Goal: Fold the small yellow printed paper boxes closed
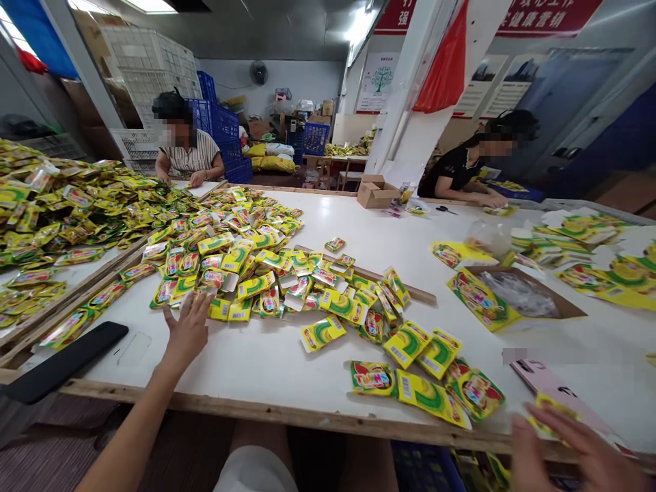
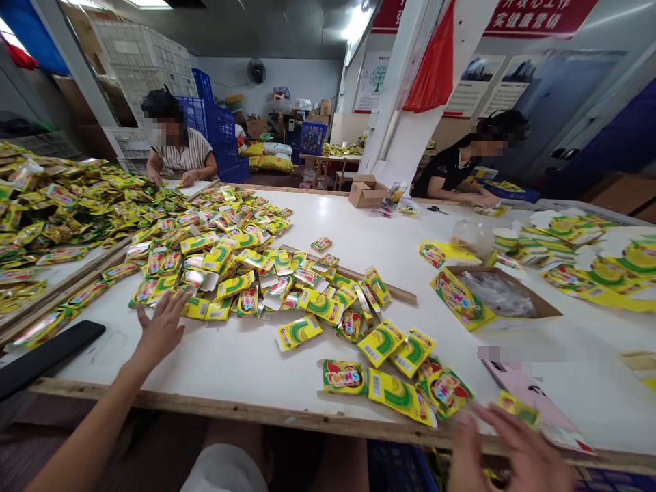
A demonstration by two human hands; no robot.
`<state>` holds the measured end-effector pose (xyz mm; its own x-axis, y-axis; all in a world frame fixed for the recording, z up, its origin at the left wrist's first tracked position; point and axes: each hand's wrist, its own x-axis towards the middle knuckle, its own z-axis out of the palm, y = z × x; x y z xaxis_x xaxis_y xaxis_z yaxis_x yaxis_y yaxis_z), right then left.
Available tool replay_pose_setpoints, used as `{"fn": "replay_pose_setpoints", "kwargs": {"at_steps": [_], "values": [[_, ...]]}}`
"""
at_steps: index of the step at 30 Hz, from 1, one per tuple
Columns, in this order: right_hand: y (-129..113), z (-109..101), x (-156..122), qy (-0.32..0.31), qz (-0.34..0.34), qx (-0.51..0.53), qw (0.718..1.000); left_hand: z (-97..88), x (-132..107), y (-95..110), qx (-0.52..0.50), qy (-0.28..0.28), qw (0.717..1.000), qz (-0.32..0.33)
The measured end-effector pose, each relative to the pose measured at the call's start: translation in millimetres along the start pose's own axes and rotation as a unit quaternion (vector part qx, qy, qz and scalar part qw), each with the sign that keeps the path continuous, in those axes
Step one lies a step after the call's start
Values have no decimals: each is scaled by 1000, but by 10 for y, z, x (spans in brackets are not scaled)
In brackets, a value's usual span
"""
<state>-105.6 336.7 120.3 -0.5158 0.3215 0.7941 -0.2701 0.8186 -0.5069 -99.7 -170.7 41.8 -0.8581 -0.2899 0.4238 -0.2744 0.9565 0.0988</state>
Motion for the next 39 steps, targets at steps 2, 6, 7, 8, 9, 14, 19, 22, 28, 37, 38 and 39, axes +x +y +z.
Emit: {"fn": "replay_pose_setpoints", "kwargs": {"at_steps": [2, 6, 7, 8, 9, 14, 19, 22, 28, 37, 38, 39], "values": [[-117, 117, -174, -54, -10, 38, 998, 36, 19, -124, 25, -43, 999, 13], [-375, 402, -537, -148, 13, 141, 979, 90, 27, -235, 36, -62, 997, 43], [-424, 459, -606, -167, 21, 162, 972, 88, 36, -246, 41, -64, 996, 45], [-468, 506, -668, -189, 29, 182, 965, 75, 48, -249, 46, -66, 996, 42], [-506, 544, -724, -211, 36, 200, 956, 48, 60, -244, 51, -68, 996, 36], [-597, 638, -930, -299, 51, 235, 924, -174, -20, -106, 4, -96, 995, 24], [-49, 726, -701, -236, 41, 137, 961, -52, -318, -82, -75, -161, 984, 16], [670, 739, -265, -175, 56, -57, 981, 126, -417, -197, -22, -182, 983, -25], [1742, 636, 384, -150, 145, -252, 945, -46, -420, -247, -73, -182, 978, -70], [1756, 515, 307, -210, 65, -282, 934, -438, -540, 655, -287, -194, 937, -37], [1732, 431, 314, -194, 54, -272, 941, -433, -546, 758, -290, -206, 934, -26], [1721, 318, 316, -166, 42, -264, 949, -425, -550, 848, -293, -209, 933, -15]]}}
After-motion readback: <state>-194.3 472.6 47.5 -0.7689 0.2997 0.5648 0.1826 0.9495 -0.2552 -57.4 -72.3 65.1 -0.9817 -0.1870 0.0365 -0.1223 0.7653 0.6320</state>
